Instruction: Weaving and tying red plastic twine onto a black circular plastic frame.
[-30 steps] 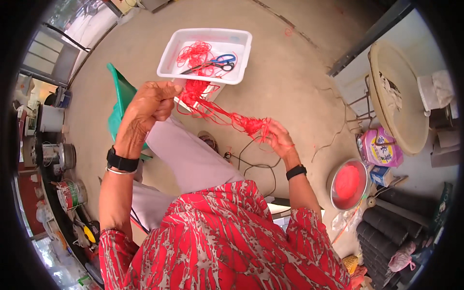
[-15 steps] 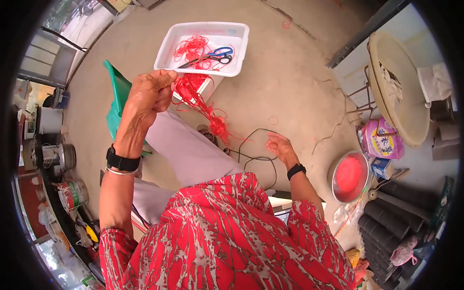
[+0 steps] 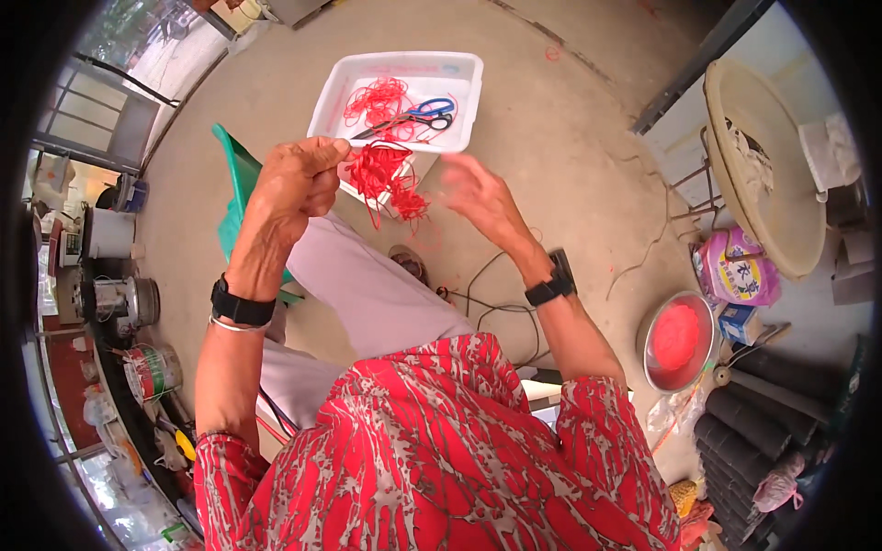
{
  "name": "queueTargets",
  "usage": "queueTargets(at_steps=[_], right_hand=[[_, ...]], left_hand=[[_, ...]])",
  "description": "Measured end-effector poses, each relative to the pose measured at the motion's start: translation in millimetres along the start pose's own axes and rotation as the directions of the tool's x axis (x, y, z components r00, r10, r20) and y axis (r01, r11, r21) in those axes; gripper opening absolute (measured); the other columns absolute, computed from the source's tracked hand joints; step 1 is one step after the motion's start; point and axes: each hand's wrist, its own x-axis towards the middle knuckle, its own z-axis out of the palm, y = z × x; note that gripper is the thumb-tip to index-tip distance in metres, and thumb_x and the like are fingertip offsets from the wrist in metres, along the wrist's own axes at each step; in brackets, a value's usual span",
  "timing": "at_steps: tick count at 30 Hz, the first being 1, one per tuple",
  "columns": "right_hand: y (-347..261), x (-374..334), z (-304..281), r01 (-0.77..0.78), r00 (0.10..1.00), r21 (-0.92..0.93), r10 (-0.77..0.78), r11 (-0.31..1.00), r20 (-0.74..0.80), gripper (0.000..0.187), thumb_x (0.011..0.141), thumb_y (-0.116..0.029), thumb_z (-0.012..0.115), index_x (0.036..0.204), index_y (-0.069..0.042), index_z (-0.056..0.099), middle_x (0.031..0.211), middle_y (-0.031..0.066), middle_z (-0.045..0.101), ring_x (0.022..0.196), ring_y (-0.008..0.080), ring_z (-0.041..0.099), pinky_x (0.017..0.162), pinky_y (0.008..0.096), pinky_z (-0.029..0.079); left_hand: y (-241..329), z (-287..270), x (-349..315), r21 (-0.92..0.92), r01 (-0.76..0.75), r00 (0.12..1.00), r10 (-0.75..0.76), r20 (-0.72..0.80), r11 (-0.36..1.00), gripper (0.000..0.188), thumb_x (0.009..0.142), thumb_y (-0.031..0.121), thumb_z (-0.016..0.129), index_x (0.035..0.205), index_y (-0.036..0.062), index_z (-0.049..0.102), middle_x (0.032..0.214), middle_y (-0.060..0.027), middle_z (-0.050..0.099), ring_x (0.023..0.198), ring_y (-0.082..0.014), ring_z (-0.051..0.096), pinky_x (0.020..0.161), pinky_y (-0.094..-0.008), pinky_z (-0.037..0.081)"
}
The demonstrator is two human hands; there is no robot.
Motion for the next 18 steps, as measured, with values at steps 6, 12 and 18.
queueTargets(at_steps=[6, 12, 18], right_hand=[[-51, 43, 23, 0.355, 0.926, -0.174, -0.321, 0.919, 0.198, 0.032, 0.077, -0.012, 0.068, 0.108, -0.006, 0.063, 0.085, 0.0019, 0.062, 0.073, 0.0098, 0.057, 0.066, 0.0251, 0.048], [-52, 41, -2, 0.148, 0.977, 0.018, -0.149, 0.989, 0.153, 0.015, 0.084, -0.013, 0.068, 0.094, -0.002, 0.068, 0.081, 0.0015, 0.066, 0.073, 0.0070, 0.059, 0.067, 0.0227, 0.049], [-76, 43, -25, 0.223, 0.971, 0.005, -0.223, 0.975, 0.090, 0.019, 0.085, -0.016, 0.068, 0.096, -0.001, 0.067, 0.084, 0.0026, 0.067, 0.077, 0.0084, 0.061, 0.071, 0.0240, 0.050]], left_hand=[[-2, 3, 0, 0.001, 0.048, 0.999, -0.048, 0.001, 0.999, 0.017, 0.089, 0.017, 0.062, 0.084, 0.0014, 0.060, 0.051, 0.0073, 0.033, 0.041, -0.0048, 0.022, 0.039, -0.0233, 0.014], [-7, -5, 9, 0.034, 0.057, 0.998, -0.057, 0.021, 0.998, 0.017, 0.089, 0.018, 0.062, 0.087, 0.0014, 0.063, 0.051, 0.0078, 0.032, 0.041, -0.0045, 0.022, 0.040, -0.0232, 0.014], [-15, 3, 14, 0.081, 0.076, 0.990, -0.084, 0.112, 0.994, 0.014, 0.086, 0.016, 0.067, 0.087, 0.0022, 0.064, 0.052, 0.0088, 0.036, 0.042, -0.0034, 0.023, 0.040, -0.0230, 0.014]])
